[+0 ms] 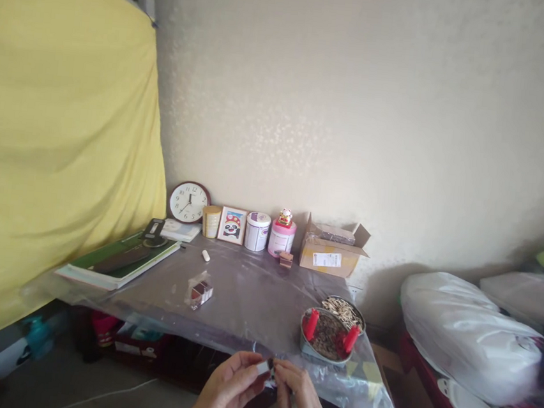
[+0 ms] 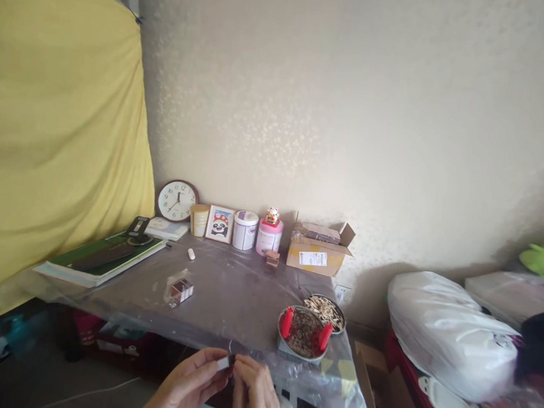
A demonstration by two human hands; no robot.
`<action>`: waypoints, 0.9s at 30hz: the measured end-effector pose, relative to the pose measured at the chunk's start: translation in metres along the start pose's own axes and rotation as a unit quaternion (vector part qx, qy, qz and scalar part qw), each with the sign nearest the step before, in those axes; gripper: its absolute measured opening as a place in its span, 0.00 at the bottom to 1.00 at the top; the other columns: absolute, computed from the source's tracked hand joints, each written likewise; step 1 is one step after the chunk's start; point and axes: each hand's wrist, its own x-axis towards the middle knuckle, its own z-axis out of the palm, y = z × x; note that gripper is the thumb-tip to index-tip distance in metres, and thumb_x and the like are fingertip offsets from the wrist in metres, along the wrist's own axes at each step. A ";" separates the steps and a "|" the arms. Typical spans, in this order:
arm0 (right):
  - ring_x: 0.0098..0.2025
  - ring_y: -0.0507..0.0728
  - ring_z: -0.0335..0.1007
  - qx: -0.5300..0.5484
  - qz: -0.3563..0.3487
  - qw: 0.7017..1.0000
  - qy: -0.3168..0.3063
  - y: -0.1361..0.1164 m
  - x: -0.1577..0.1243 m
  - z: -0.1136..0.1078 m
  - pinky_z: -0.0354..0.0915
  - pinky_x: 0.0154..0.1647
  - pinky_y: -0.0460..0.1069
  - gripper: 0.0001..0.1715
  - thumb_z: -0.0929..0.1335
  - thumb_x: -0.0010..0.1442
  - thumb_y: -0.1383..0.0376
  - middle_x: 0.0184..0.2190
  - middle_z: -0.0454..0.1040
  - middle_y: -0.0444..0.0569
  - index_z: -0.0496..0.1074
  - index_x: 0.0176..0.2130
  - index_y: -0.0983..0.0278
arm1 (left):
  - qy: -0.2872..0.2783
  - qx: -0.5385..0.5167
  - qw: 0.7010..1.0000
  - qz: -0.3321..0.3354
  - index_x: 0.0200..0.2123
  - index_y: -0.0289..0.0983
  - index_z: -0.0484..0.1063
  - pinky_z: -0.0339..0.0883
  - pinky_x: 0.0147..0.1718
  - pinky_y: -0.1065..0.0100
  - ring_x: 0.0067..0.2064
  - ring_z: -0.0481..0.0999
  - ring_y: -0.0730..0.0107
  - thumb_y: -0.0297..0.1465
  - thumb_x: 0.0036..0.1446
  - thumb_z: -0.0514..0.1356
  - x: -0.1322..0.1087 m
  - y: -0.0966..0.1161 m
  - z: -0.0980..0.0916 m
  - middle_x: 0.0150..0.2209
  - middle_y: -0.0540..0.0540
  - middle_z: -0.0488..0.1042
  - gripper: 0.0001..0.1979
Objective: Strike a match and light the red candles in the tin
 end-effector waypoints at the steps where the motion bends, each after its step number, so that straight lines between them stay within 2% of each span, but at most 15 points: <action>1: 0.39 0.55 0.80 -0.005 -0.001 1.000 -0.012 0.000 0.000 -0.002 0.74 0.43 0.47 0.09 0.64 0.65 0.66 0.37 0.81 0.49 0.73 0.42 0.59 | -0.001 0.005 1.000 0.003 0.34 0.36 0.79 0.65 0.46 0.65 0.41 0.78 0.66 0.34 0.45 0.71 -0.001 0.001 0.002 0.36 0.44 0.83 0.11; 10: 0.42 0.54 0.77 -0.038 0.006 0.998 -0.055 0.000 0.003 -0.012 0.73 0.44 0.47 0.09 0.65 0.63 0.70 0.39 0.79 0.51 0.71 0.44 0.61 | 0.004 0.028 0.999 0.016 0.34 0.37 0.78 0.65 0.47 0.64 0.41 0.75 0.67 0.33 0.50 0.67 0.001 0.002 0.010 0.36 0.46 0.81 0.08; 15: 0.41 0.53 0.77 -0.035 0.012 0.999 -0.039 0.002 0.002 -0.012 0.72 0.43 0.46 0.10 0.66 0.63 0.71 0.39 0.78 0.51 0.70 0.44 0.61 | 0.007 0.049 0.999 0.020 0.35 0.37 0.78 0.65 0.46 0.66 0.42 0.75 0.67 0.31 0.54 0.64 0.004 -0.001 0.006 0.36 0.47 0.80 0.06; 22: 0.40 0.53 0.77 -0.053 0.045 0.996 -0.053 0.010 -0.002 -0.009 0.72 0.43 0.46 0.09 0.65 0.63 0.70 0.39 0.77 0.50 0.71 0.43 0.60 | 0.020 0.053 0.998 0.020 0.34 0.38 0.77 0.65 0.45 0.65 0.42 0.76 0.67 0.33 0.52 0.66 0.005 0.000 0.006 0.35 0.47 0.80 0.07; 25: 0.39 0.53 0.77 -0.048 0.044 0.998 -0.026 -0.002 0.010 -0.018 0.72 0.41 0.46 0.08 0.65 0.62 0.71 0.37 0.77 0.50 0.71 0.42 0.61 | 0.042 0.054 0.997 0.019 0.33 0.37 0.78 0.66 0.43 0.66 0.40 0.77 0.67 0.35 0.48 0.69 0.008 -0.001 0.007 0.33 0.48 0.80 0.09; 27: 0.38 0.55 0.77 -0.028 0.023 0.999 0.027 -0.015 0.021 -0.027 0.72 0.39 0.48 0.10 0.66 0.61 0.72 0.37 0.78 0.50 0.71 0.42 0.60 | 0.060 0.052 0.997 0.016 0.30 0.37 0.78 0.66 0.41 0.67 0.37 0.77 0.68 0.36 0.43 0.71 0.010 -0.001 0.008 0.30 0.48 0.80 0.12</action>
